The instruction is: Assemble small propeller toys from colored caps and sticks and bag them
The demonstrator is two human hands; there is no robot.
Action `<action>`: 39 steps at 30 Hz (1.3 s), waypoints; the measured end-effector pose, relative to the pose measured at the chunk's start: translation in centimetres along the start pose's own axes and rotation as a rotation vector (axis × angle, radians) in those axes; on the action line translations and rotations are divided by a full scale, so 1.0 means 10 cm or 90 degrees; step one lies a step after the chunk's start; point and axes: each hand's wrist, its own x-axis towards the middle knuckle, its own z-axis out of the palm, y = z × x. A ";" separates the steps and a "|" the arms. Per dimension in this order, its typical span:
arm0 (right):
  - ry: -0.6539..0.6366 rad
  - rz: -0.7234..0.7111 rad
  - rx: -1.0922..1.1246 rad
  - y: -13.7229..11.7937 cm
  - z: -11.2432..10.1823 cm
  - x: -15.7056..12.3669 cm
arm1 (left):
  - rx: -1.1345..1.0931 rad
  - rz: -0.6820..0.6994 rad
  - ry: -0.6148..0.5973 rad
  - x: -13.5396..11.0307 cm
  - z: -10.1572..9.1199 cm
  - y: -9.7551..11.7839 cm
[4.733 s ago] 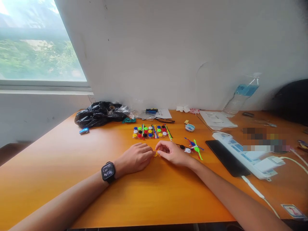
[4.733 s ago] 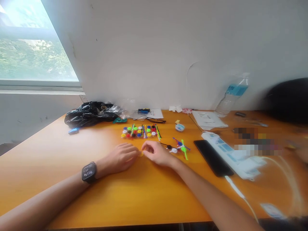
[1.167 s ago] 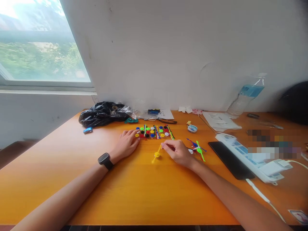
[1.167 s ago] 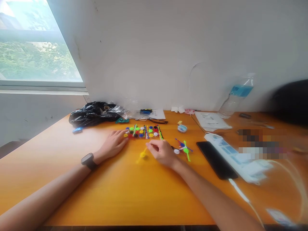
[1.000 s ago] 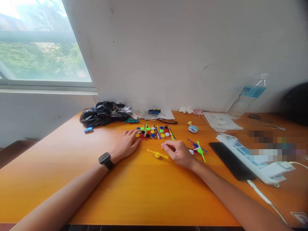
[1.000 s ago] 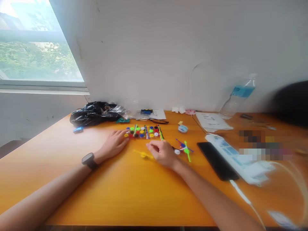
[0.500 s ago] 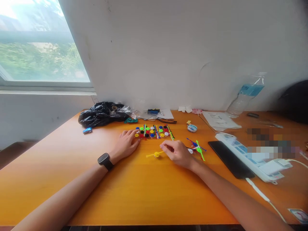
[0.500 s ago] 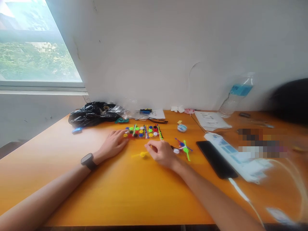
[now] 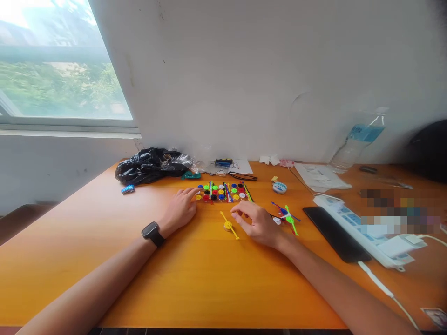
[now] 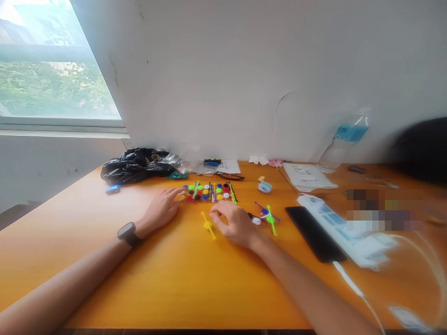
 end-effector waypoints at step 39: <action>-0.170 0.000 -0.328 0.00 -0.23 -0.03 | 0.013 -0.032 0.012 -0.02 0.01 0.07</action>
